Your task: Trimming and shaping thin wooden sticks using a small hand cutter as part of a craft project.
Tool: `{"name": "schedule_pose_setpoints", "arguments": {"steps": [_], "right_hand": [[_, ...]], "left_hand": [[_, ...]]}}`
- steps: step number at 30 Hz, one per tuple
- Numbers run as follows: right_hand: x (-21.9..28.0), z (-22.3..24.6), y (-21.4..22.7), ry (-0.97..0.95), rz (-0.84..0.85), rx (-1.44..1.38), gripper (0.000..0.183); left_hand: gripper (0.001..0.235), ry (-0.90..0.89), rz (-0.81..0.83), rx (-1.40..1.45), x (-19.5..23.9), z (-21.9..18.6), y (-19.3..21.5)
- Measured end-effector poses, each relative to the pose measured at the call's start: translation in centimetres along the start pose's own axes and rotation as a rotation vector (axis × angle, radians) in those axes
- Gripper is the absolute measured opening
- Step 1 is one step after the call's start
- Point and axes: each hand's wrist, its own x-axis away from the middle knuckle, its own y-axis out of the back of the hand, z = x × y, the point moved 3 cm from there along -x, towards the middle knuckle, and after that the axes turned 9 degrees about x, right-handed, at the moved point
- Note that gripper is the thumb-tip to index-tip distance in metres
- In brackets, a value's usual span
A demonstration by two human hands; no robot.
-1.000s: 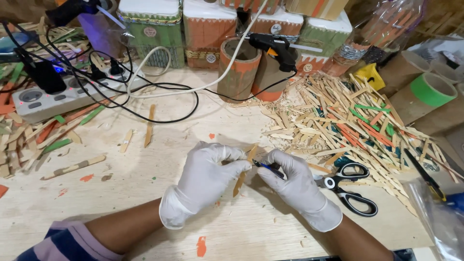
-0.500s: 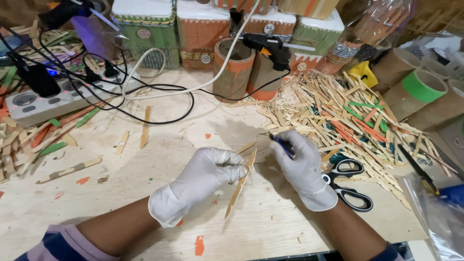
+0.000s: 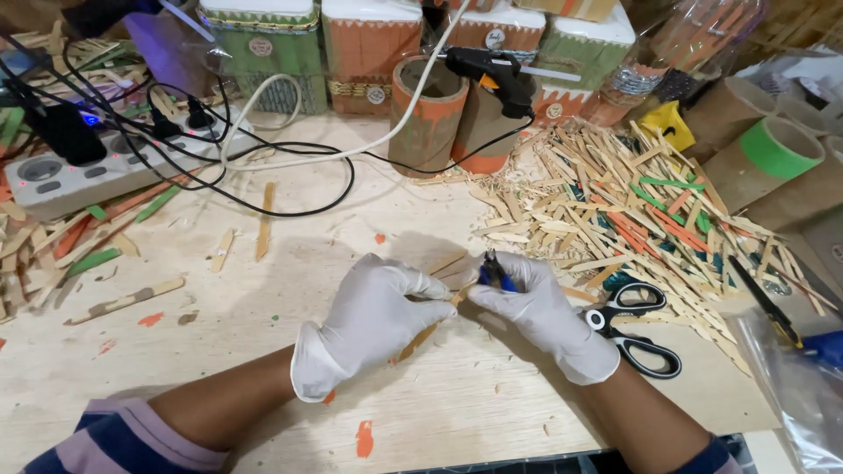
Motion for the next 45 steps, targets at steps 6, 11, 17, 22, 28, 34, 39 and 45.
{"name": "schedule_pose_setpoints", "arguments": {"steps": [6,11,17,22,28,34,39,45], "right_hand": [[-0.8,0.4,0.9,0.030,-0.083,0.066,0.010],[-0.8,2.7,1.6,0.157,-0.318,-0.028,0.008],[-0.2,3.8,1.7,0.230,-0.412,-0.152,0.012],[-1.0,2.7,1.9,0.230,-0.417,-0.197,0.010],[-1.6,1.6,2.6,0.233,-0.420,-0.194,0.008],[-1.6,1.5,2.3,0.247,-0.363,-0.132,0.008],[-1.0,2.1,1.5,0.292,-0.263,-0.049,0.010],[0.8,3.6,-0.1,0.266,-0.262,-0.018,0.010]], "left_hand": [[0.026,-0.021,-0.061,0.146,-0.8,1.7,-0.5],[0.025,-0.153,-0.275,0.233,-0.7,2.3,-0.9],[0.016,0.048,-0.307,0.665,-1.6,4.9,-2.1],[0.007,0.204,-0.295,0.680,-2.2,5.6,-2.2],[0.013,0.222,-0.234,0.608,-2.6,6.3,-2.3],[0.013,0.222,-0.323,0.750,-2.2,5.6,-2.4],[0.009,0.199,-0.496,0.817,-2.0,5.5,-1.4],[0.010,0.097,-0.534,0.756,-1.7,5.0,-1.0]]}}
